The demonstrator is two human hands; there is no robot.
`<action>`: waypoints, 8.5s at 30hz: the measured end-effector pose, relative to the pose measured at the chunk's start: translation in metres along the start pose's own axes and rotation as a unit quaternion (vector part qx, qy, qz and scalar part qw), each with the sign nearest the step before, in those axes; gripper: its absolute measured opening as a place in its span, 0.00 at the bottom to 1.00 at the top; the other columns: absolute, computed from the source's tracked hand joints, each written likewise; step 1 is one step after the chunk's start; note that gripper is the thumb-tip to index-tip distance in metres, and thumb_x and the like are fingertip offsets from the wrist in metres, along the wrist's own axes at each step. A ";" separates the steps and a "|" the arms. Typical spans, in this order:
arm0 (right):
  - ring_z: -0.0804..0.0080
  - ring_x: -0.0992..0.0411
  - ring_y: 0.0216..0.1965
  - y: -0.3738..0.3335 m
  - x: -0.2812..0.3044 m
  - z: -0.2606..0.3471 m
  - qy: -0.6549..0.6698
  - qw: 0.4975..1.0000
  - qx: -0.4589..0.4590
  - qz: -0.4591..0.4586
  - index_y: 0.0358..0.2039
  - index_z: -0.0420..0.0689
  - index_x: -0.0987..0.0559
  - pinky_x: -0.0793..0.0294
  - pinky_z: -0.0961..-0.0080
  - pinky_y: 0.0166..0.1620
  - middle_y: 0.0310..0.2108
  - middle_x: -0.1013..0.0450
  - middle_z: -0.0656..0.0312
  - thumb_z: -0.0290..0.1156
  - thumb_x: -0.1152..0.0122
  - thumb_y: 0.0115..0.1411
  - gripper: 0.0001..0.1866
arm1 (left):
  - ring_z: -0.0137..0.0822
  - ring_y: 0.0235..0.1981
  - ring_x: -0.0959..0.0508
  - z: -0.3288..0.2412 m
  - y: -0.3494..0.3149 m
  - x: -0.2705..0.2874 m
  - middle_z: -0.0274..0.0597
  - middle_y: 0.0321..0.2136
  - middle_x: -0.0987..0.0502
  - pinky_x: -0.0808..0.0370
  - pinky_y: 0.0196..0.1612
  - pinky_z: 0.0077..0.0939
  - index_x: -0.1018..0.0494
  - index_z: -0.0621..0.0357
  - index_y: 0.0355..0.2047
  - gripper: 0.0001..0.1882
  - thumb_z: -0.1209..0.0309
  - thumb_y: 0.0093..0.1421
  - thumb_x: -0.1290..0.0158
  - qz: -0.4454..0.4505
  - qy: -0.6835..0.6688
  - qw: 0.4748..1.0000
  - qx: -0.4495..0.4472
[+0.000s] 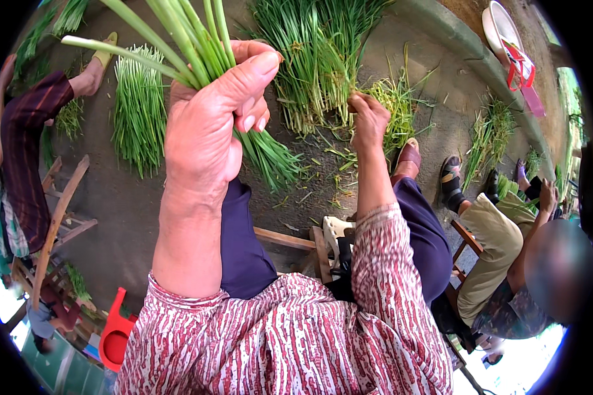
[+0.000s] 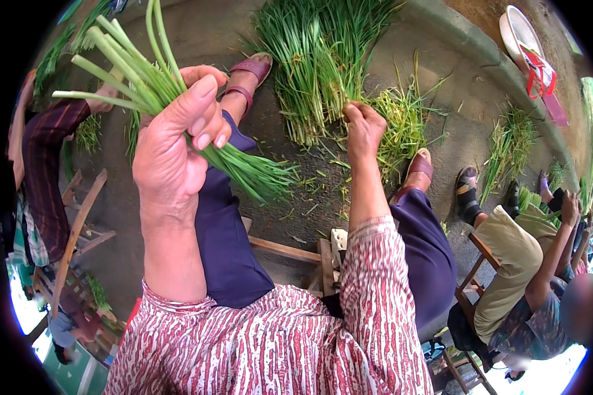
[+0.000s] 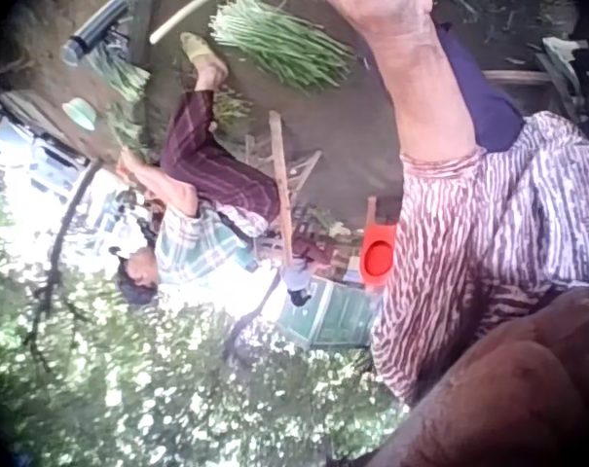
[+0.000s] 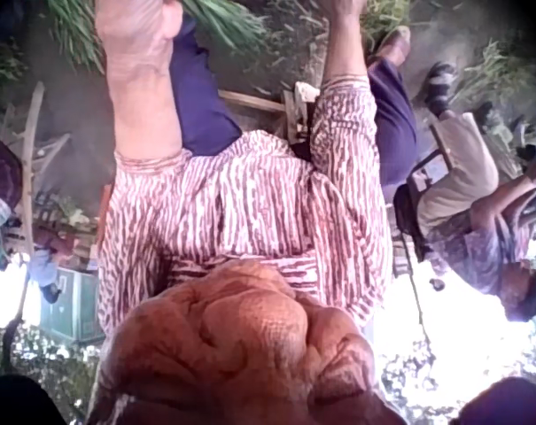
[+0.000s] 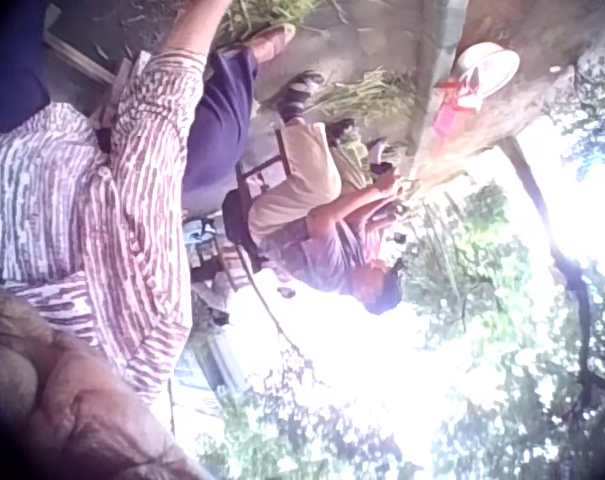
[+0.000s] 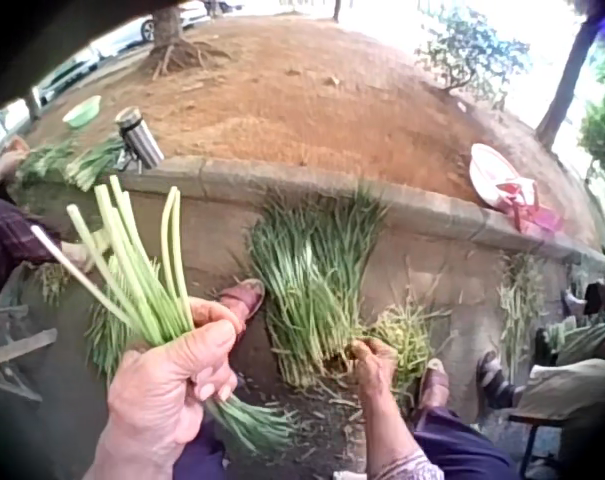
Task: The person sorts and cleans green onions by hand, removing yellowed or damaged outer layers from individual stalks and grouping the cleaned ones together while sitting with other people.
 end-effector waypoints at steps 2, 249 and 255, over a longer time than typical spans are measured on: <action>0.82 0.33 0.22 -0.022 0.015 0.014 0.022 0.999 0.002 -0.038 0.36 0.36 0.20 0.39 0.85 0.24 0.25 0.25 0.64 0.28 0.40 0.55 0.10 | 0.19 0.11 0.38 -0.003 -0.002 -0.001 0.28 0.14 0.31 0.39 0.16 0.16 0.24 0.62 0.31 0.06 0.73 0.55 0.42 -0.005 -0.002 1.000 -0.004; 0.85 0.40 0.23 -0.100 0.004 0.185 -0.161 0.913 0.074 0.368 0.25 0.36 0.26 0.38 0.82 0.26 0.18 0.35 0.71 0.31 0.42 0.58 0.11 | 0.21 0.13 0.35 0.050 -0.001 -0.049 0.32 0.17 0.29 0.41 0.14 0.15 0.24 0.65 0.30 0.08 0.77 0.48 0.43 0.150 0.107 0.982 0.033; 0.85 0.39 0.23 -0.096 0.011 0.187 -0.141 0.928 0.087 0.334 0.25 0.37 0.25 0.38 0.84 0.27 0.19 0.34 0.70 0.31 0.43 0.58 0.10 | 0.19 0.13 0.34 0.055 -0.006 -0.052 0.31 0.17 0.29 0.40 0.14 0.13 0.24 0.64 0.31 0.08 0.76 0.49 0.43 0.197 0.115 0.972 0.059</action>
Point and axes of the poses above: each hand's wrist, its own y-axis towards the middle knuckle, its own x-axis out of the back of the hand, z = x × y, the point moved 6 cm from there along y, towards the middle knuckle
